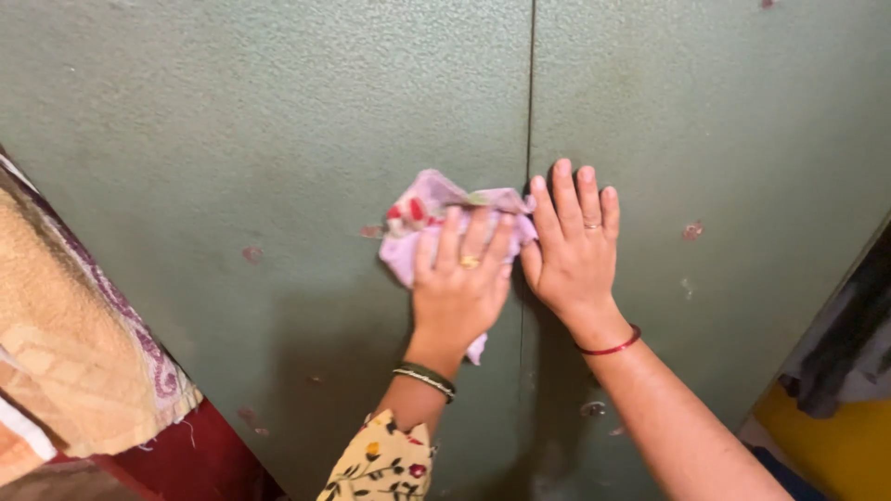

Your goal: The person wipes the exterior of a metal cupboard door with a pink cloth, focusing on the handle and edges. The person then closes the door and wipes the front surface of the cupboard.

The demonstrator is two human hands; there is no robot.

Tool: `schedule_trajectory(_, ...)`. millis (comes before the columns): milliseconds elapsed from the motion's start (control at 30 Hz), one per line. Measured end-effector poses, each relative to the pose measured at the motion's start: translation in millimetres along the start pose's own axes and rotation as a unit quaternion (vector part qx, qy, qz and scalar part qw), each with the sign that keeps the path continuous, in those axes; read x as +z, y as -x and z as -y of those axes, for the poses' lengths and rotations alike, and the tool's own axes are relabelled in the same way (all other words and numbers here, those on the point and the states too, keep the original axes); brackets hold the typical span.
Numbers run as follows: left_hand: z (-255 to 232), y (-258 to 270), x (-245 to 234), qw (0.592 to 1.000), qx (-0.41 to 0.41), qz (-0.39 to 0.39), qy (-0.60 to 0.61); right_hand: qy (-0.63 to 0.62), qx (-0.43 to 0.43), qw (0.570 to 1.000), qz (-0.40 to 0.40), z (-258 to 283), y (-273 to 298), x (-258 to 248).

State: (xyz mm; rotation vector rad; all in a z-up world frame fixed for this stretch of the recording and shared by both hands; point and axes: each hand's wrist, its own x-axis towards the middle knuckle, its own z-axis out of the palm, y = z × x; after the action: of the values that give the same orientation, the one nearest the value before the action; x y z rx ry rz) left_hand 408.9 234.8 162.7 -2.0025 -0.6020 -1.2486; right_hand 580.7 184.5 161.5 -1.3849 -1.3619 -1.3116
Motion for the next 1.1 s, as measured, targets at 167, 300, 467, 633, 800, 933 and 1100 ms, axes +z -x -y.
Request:
schedule_trajectory(167,35,-56,-14,0.997,0.069,-0.04,-0.019,-0.029,0.016,0.999,0.003,1,5,-1)
schedule_trajectory(300,102,-90,-40,0.99,-0.093,-0.067,-0.08,-0.027,0.018,0.999,-0.008,4,6,-4)
schedule_trajectory(467,125,-32,-54,0.972,-0.211,-0.079,-0.074,-0.021,0.022,0.999,-0.012,5,8,0)
schedule_trajectory(633,62,13,-16,0.992,-0.088,-0.002,-0.085,-0.029,0.017,0.999,-0.008,5,7,-4)
schedule_trajectory(800,102,25,-11,0.994,-0.053,-0.008,-0.091,-0.031,0.012,0.999,-0.007,3,6,-7)
schedule_trajectory(933,148,50,-36,0.969,-0.209,-0.072,-0.106,-0.026,0.008,1.0,-0.005,5,7,-8)
schedule_trajectory(1100,114,82,-32,0.941,-0.317,-0.063,-0.095,-0.028,0.012,0.999,-0.009,7,6,-9)
